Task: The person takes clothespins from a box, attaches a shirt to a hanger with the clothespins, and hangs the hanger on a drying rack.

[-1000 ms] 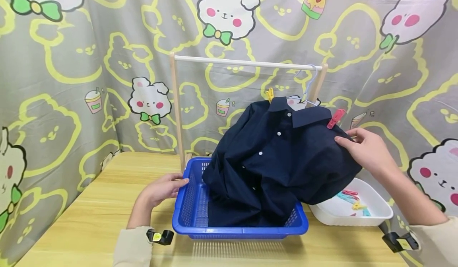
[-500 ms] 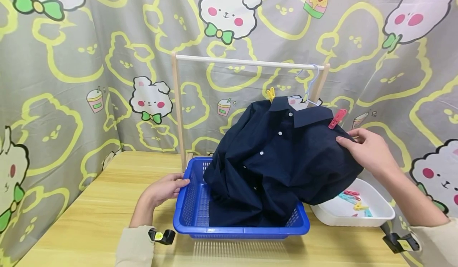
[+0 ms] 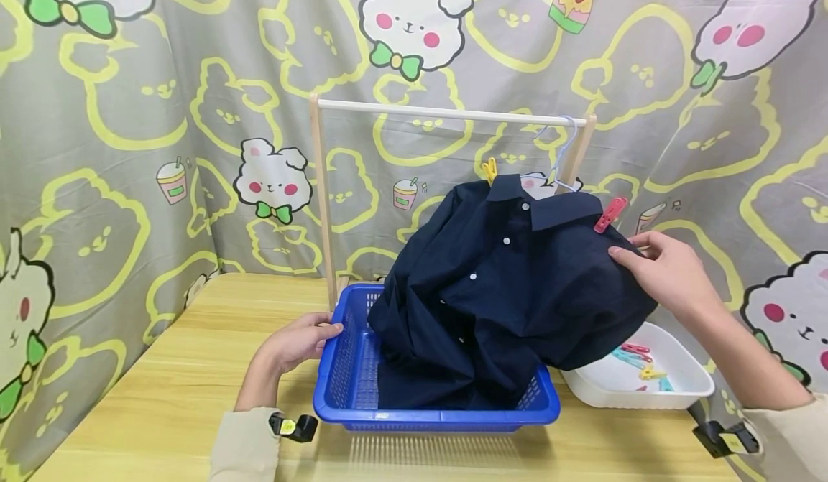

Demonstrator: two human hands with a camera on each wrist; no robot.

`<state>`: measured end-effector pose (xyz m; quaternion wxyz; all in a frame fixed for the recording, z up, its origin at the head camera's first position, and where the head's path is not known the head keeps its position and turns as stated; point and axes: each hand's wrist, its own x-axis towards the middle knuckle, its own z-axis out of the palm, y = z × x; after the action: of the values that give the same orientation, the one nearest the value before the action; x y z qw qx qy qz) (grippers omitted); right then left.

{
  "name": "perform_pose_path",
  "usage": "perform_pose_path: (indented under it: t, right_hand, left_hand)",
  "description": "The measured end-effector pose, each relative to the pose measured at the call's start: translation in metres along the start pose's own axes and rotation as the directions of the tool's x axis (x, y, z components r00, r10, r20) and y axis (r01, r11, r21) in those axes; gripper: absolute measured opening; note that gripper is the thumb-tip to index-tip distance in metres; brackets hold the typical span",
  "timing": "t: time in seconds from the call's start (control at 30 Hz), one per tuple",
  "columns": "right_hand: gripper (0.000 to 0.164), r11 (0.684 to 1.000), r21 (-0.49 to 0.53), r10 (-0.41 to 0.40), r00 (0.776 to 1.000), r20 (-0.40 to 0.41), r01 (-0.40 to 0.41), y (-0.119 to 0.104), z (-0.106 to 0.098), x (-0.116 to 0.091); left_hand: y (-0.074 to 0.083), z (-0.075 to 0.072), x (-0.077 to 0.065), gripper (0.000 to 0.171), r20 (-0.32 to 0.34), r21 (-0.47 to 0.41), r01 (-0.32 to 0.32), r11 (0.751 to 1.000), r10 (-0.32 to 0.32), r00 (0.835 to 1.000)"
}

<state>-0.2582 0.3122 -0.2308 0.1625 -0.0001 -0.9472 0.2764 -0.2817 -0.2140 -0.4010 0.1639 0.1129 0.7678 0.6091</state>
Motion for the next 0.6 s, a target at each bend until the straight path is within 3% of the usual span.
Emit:
perform_pose_path:
  t: [0.2,0.37,0.6]
  right_hand:
    - [0.063,1.0,-0.018,-0.012,1.0,-0.022,0.012,-0.001,0.0,-0.001]
    - [0.059,0.999,-0.035,-0.016,0.993,-0.113,0.012,-0.007,0.0,-0.002]
    - [0.064,0.999,0.046,-0.008,0.975,-0.223,0.018,-0.025,0.002,-0.006]
  left_hand:
    - [-0.001,-0.001,0.001,0.05,0.017,-0.008,-0.008,1.0,0.009,1.0]
    - [-0.001,-0.002,0.001,0.05,0.023,-0.009,-0.015,1.0,0.015,1.0]
    - [-0.001,-0.002,0.002,0.05,0.03,-0.016,-0.02,1.0,0.02,0.999]
